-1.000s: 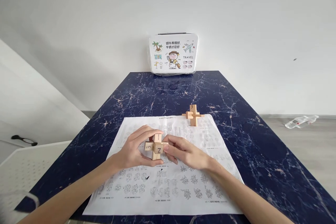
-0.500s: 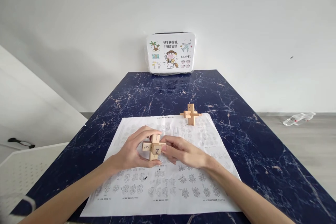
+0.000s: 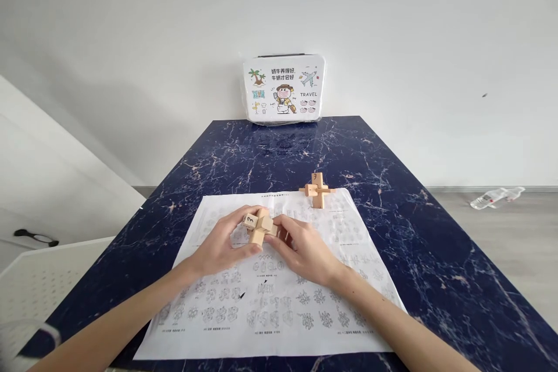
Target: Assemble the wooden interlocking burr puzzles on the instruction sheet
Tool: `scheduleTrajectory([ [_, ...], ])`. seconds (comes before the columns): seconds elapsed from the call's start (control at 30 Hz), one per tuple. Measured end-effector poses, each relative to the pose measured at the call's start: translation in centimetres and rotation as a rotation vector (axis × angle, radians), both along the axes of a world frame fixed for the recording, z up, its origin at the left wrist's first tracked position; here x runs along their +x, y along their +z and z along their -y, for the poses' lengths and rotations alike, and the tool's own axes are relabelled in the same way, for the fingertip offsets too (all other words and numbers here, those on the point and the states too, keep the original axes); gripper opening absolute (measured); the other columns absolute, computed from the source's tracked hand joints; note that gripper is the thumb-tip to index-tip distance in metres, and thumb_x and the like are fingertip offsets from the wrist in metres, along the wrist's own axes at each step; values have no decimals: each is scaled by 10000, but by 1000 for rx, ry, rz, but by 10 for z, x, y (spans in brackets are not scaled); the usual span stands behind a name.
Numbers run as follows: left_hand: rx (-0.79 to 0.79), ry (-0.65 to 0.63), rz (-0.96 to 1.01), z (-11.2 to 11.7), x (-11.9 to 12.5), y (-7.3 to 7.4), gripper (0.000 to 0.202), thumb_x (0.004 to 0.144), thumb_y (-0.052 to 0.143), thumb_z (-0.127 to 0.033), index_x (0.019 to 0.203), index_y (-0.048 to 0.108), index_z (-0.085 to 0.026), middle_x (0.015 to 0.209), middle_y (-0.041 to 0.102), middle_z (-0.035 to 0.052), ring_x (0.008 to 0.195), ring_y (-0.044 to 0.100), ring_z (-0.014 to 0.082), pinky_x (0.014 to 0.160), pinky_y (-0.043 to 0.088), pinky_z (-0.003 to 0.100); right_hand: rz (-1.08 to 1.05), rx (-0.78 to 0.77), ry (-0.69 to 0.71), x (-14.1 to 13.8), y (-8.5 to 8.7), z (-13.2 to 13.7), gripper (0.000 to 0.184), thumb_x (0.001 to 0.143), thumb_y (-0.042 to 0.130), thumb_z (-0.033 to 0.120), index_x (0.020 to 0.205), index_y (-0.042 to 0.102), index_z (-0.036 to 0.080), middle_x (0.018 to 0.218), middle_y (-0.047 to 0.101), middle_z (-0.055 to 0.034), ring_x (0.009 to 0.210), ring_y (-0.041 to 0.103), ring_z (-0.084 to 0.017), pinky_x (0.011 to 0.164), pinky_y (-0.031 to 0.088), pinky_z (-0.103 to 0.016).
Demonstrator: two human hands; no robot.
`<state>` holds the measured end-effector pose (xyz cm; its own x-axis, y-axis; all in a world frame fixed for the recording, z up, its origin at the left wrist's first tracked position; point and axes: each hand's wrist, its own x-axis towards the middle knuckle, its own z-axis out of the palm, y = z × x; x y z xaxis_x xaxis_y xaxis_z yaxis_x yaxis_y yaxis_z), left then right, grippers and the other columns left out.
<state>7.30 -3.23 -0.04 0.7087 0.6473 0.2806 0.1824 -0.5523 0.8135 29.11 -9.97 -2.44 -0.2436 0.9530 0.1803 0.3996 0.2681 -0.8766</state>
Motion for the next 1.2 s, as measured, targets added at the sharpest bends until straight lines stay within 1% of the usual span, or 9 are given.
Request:
scheduleTrajectory([
  [0.1, 34, -13, 5, 0, 1, 2, 591, 875, 799, -604, 1308, 623, -242, 1202, 680, 91, 1064, 669, 271, 924, 568, 438, 65, 13, 37, 1, 0, 0, 289, 1070, 495, 430, 865, 522, 227, 740, 561, -16, 625, 481, -169, 584, 366, -334],
  [0.2, 44, -42, 3, -1, 0, 3, 564, 861, 811, -608, 1259, 635, -250, 1158, 685, 76, 1027, 668, 257, 907, 562, 425, 75, 13, 101, 2, 2, 1, 338, 1091, 458, 448, 835, 483, 227, 749, 539, -9, 626, 447, -157, 585, 355, -331],
  [0.43, 58, -91, 21, -1, -2, 4, 594, 836, 829, -614, 1271, 639, -256, 1155, 689, 78, 1040, 674, 268, 922, 571, 452, -52, -114, 244, 7, 7, 2, 416, 1103, 452, 542, 862, 526, 210, 744, 514, 9, 625, 417, -134, 580, 358, -308],
  [0.53, 64, -135, 42, 3, -2, 5, 649, 818, 835, -635, 1311, 636, -263, 1178, 694, 90, 1074, 677, 289, 946, 572, 479, -218, -249, 420, 11, 7, 0, 451, 1099, 460, 580, 875, 543, 198, 707, 508, 30, 578, 422, -109, 578, 374, -292],
  [0.63, 61, -188, 83, 5, -1, 6, 714, 790, 879, -590, 1376, 621, -275, 1197, 700, 101, 1079, 681, 295, 963, 567, 484, -414, -409, 634, 12, 9, -2, 447, 1088, 482, 598, 945, 574, 184, 707, 525, 36, 554, 462, -103, 588, 419, -291],
  [0.7, 38, -216, 120, 5, -2, 6, 733, 765, 908, -565, 1382, 631, -281, 1189, 705, 102, 1054, 687, 289, 950, 571, 473, -483, -460, 694, 12, 10, -3, 443, 1082, 499, 600, 979, 590, 179, 699, 532, 39, 553, 476, -108, 595, 439, -296],
  [0.93, 29, -180, 176, 1, -2, 4, 745, 717, 950, -543, 1360, 661, -305, 1167, 705, 94, 1038, 683, 280, 940, 569, 484, -493, -408, 571, 9, 10, -4, 403, 1086, 530, 550, 1093, 638, 162, 764, 570, 26, 595, 507, -110, 674, 482, -323],
  [1.03, 19, -175, 186, 1, -1, 2, 750, 709, 965, -509, 1365, 661, -307, 1169, 702, 90, 1041, 675, 277, 948, 563, 486, -501, -414, 582, 9, 9, -4, 417, 1085, 522, 561, 1100, 640, 162, 793, 572, 16, 612, 518, -115, 672, 482, -324],
  [1.2, 6, -176, 216, 3, 0, 1, 730, 703, 969, -500, 1341, 676, -299, 1171, 703, 91, 1045, 664, 280, 957, 551, 482, -498, -429, 612, 10, 12, -4, 413, 1097, 504, 547, 1032, 640, 162, 744, 551, 25, 607, 494, -120, 662, 457, -321],
])
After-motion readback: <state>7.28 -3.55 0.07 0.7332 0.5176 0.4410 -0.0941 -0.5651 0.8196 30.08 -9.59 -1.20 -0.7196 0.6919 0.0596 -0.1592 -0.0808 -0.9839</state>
